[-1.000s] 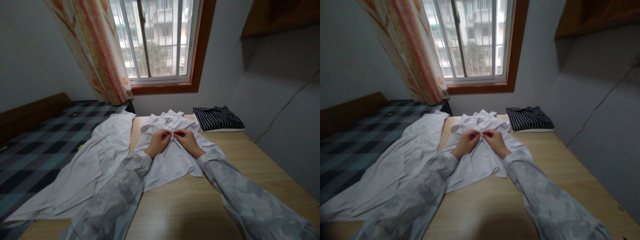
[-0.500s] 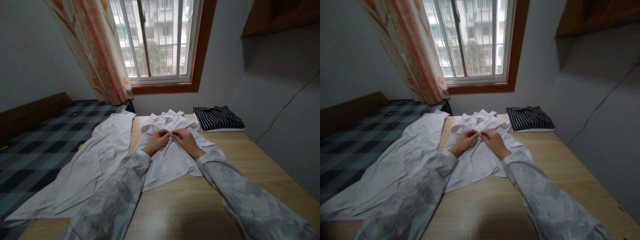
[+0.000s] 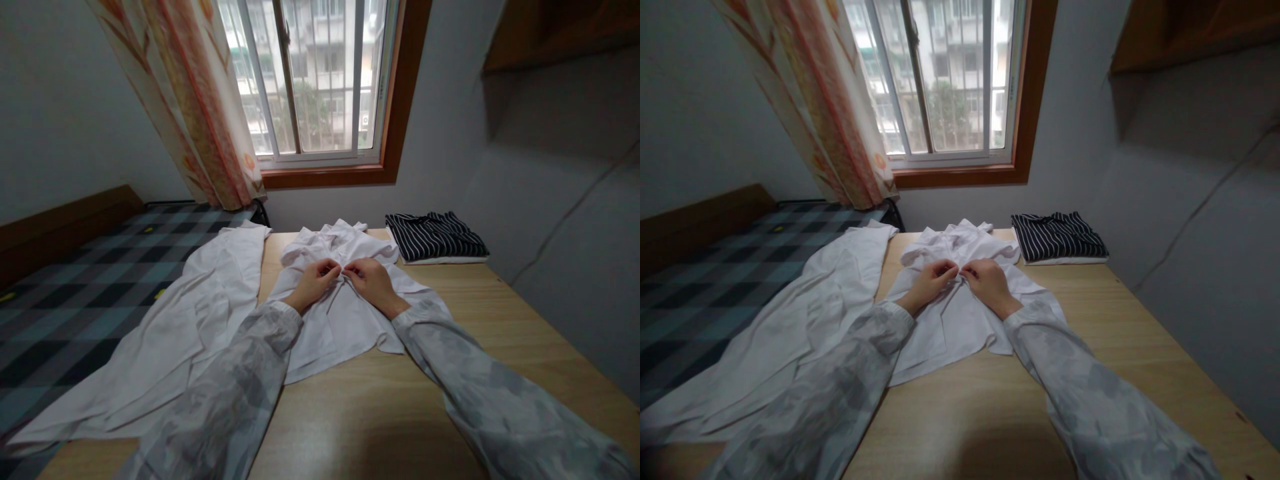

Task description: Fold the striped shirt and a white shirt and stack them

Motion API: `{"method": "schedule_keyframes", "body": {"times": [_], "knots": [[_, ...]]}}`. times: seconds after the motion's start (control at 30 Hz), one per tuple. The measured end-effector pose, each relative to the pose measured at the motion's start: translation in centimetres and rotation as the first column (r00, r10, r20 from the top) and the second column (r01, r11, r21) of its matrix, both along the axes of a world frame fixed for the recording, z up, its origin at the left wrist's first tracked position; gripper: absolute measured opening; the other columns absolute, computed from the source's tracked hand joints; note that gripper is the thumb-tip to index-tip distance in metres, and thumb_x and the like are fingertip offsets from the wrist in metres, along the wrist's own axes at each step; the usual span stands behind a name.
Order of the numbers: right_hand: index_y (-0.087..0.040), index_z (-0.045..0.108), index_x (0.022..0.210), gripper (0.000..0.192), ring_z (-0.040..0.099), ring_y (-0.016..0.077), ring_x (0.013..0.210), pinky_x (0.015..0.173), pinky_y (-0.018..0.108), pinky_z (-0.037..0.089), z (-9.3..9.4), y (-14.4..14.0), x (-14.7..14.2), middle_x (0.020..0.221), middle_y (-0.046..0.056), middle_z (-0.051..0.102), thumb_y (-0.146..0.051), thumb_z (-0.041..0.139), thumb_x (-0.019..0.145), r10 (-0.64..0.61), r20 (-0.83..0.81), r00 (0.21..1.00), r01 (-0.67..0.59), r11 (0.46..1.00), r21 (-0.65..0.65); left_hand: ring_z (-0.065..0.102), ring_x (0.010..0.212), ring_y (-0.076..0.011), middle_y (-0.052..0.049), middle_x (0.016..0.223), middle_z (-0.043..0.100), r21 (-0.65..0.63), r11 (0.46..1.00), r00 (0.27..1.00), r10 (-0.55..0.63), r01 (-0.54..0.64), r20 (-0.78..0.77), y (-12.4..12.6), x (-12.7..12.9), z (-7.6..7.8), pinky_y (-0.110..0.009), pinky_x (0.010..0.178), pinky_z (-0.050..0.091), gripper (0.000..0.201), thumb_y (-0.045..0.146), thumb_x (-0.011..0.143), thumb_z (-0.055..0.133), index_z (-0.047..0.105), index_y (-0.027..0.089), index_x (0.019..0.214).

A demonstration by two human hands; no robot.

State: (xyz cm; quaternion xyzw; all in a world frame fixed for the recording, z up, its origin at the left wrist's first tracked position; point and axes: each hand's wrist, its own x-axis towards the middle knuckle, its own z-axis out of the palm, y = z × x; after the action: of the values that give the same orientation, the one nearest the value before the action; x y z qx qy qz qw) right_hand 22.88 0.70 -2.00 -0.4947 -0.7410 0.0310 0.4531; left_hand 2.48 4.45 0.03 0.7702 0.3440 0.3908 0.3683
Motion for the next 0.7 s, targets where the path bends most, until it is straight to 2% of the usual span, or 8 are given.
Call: {"method": "schedule_keyframes", "body": {"times": [0.2,0.43,0.6,0.7], "knots": [[-0.023,0.082,0.095,0.008,0.072,0.0245,0.093,0.090,0.036,0.047,0.4,-0.3,-0.2,0.094,0.006,0.082,-0.024,0.076,0.101,-0.003,0.062,0.998,0.004,1.000,-0.010,0.061,0.078,-0.0170,-0.001,0.082,0.068,-0.028,1.000,1.000,-0.004,0.005,0.005,-0.1,0.2,0.0,-0.028,0.070,0.048,0.030,0.050,0.097,0.064,0.068,0.021,0.088],[-0.023,0.081,0.093,0.013,0.071,0.0259,0.095,0.093,0.037,0.047,1.0,-0.7,-0.5,0.093,0.006,0.081,-0.023,0.071,0.101,-0.030,0.115,0.993,0.030,1.000,-0.001,0.059,0.077,-0.0170,0.000,0.080,0.066,-0.049,0.999,0.999,0.011,-0.010,0.032,-0.1,0.2,0.1,-0.029,0.071,0.049,0.030,0.049,0.096,0.066,0.066,0.021,0.088],[-0.024,0.079,0.094,0.016,0.069,0.0273,0.099,0.095,0.038,0.047,1.3,-1.0,-0.5,0.096,0.007,0.079,-0.020,0.065,0.102,-0.031,0.185,0.982,0.030,1.000,0.004,0.057,0.076,-0.0168,0.000,0.077,0.065,-0.092,0.995,0.996,-0.037,0.044,0.076,0.4,0.2,0.3,-0.029,0.073,0.051,0.030,0.049,0.092,0.070,0.066,0.022,0.082],[-0.025,0.079,0.099,0.017,0.067,0.0288,0.104,0.106,0.040,0.045,1.4,-1.1,-0.5,0.103,0.009,0.078,-0.019,0.063,0.103,-0.008,0.284,0.959,0.002,1.000,0.023,0.057,0.076,-0.0169,0.001,0.075,0.064,-0.124,0.989,0.994,-0.065,0.076,0.088,0.9,0.0,0.5,-0.030,0.075,0.051,0.030,0.049,0.089,0.071,0.064,0.022,0.076]]}}
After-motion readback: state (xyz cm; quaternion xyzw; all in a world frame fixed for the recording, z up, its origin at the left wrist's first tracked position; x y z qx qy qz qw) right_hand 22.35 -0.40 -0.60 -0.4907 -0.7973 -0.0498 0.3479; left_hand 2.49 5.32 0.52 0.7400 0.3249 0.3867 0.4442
